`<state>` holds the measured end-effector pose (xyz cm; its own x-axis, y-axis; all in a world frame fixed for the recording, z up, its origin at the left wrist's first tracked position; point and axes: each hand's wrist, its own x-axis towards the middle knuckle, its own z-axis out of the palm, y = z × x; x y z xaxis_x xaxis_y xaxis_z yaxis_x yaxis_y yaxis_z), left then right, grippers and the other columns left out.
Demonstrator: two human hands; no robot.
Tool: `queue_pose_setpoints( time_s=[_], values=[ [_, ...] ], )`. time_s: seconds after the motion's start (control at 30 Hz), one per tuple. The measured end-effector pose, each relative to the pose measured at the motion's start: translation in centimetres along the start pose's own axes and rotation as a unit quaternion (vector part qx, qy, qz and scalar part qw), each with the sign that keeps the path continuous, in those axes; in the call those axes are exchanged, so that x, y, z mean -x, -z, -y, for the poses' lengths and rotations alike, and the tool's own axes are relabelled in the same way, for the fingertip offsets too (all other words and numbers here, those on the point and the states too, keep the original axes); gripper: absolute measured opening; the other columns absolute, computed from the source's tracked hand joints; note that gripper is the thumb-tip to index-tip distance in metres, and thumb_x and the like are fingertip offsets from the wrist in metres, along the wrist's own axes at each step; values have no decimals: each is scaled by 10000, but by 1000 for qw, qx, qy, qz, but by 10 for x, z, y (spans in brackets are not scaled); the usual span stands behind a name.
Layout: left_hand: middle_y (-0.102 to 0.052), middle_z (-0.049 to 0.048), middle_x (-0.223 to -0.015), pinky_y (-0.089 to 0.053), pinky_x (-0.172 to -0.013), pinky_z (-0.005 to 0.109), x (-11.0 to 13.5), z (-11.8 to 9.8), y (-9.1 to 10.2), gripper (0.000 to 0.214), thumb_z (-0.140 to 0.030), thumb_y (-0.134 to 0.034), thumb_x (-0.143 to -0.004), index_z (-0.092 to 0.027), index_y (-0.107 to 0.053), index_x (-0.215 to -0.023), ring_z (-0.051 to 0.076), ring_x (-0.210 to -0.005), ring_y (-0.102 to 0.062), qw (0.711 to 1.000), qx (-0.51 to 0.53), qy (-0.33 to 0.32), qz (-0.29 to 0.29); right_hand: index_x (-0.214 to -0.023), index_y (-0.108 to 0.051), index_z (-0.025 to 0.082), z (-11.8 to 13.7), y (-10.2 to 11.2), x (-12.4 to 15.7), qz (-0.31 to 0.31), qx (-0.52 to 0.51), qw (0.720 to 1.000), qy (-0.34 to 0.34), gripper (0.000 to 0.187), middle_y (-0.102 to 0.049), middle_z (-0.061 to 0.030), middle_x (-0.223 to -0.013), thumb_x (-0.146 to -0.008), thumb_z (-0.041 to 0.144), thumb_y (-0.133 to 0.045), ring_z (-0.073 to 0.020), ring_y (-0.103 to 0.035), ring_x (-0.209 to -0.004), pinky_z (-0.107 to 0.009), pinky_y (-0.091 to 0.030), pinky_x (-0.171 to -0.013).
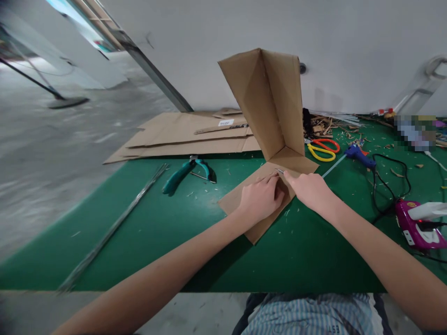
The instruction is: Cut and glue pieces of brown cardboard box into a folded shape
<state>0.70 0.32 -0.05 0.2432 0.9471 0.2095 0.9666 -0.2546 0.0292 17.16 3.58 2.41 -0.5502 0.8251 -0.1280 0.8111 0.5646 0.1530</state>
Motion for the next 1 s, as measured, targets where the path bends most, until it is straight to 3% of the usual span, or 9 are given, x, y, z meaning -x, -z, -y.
queue_pose_setpoints(
  time_s=[0.27,0.57,1.0],
  values=[
    [-606,73,-1318,-554,-756,385,0,0,-1,460,-321,-415,-876,-89,-594,-1231,282,-1044,-636,1000,-12,0,9,-1509,-256,231,-3,-5,5,3,16,1000,8,699,-664,-85,-724,-830,89,-339,-192,-604,-610,-263,-269,-512],
    [-580,81,-1350,-553,-787,383,0,0,-3,481,-331,-411,-878,-91,-559,-1269,274,-1083,-623,1000,-15,4,20,-1524,-197,230,-3,-6,10,24,22,999,5,725,-667,-78,-757,-832,70,-340,-189,-619,-645,-256,-346,-551],
    [-609,96,-1307,-547,-814,385,-1,-1,-2,430,-311,-414,-878,-99,-589,-1209,260,-1057,-636,1000,-5,0,15,-1509,-257,236,-5,-8,18,19,31,999,-5,716,-669,-88,-744,-821,62,-341,-204,-637,-647,-261,-343,-530]
  ],
)
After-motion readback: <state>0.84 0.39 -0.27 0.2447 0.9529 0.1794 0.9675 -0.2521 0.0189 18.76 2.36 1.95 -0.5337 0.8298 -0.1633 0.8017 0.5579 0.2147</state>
